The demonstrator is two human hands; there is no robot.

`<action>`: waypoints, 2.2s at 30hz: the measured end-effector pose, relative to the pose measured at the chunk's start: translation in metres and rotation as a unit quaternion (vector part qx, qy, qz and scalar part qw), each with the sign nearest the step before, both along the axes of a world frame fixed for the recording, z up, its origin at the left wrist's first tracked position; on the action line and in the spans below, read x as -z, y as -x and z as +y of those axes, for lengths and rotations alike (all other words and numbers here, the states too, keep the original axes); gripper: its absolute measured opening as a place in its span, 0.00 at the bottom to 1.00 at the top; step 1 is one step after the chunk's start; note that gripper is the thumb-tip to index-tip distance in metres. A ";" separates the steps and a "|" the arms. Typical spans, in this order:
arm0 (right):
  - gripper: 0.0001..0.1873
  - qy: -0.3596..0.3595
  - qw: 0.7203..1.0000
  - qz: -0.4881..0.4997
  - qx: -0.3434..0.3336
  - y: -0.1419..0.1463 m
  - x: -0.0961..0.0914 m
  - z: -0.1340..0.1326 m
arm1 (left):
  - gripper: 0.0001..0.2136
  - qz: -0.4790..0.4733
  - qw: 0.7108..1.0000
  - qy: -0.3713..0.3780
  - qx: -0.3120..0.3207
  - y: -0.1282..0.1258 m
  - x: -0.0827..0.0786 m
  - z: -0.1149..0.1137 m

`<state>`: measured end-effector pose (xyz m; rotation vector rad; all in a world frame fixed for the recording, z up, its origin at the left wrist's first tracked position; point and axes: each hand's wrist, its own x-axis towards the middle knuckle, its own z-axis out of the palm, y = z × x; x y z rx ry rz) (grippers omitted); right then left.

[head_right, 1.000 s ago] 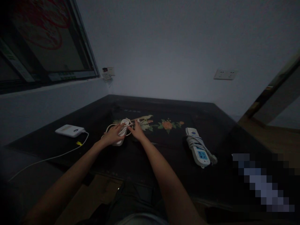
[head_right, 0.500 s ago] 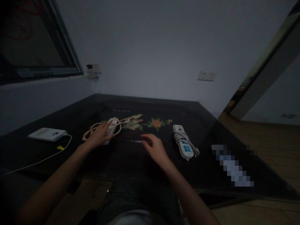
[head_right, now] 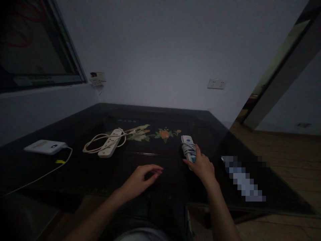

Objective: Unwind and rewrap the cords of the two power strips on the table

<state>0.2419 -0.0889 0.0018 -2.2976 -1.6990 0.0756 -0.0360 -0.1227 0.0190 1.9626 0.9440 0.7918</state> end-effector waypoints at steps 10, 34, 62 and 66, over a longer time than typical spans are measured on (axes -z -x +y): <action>0.41 -0.019 0.996 0.088 -0.025 -0.008 0.007 0.008 | 0.11 -0.110 0.984 0.137 0.041 -0.038 0.027 -0.034; 0.23 -0.238 0.923 0.236 -0.189 0.129 0.006 -0.073 | 0.29 -0.303 0.913 0.248 -0.112 -0.023 0.024 -0.026; 0.11 -0.384 0.620 0.654 -0.203 0.039 -0.040 -0.102 | 0.26 -0.142 0.938 0.308 0.072 0.056 0.013 -0.024; 0.14 -0.387 0.692 0.589 -0.155 0.041 -0.047 -0.083 | 0.26 -0.156 0.885 0.397 0.185 0.062 0.020 -0.032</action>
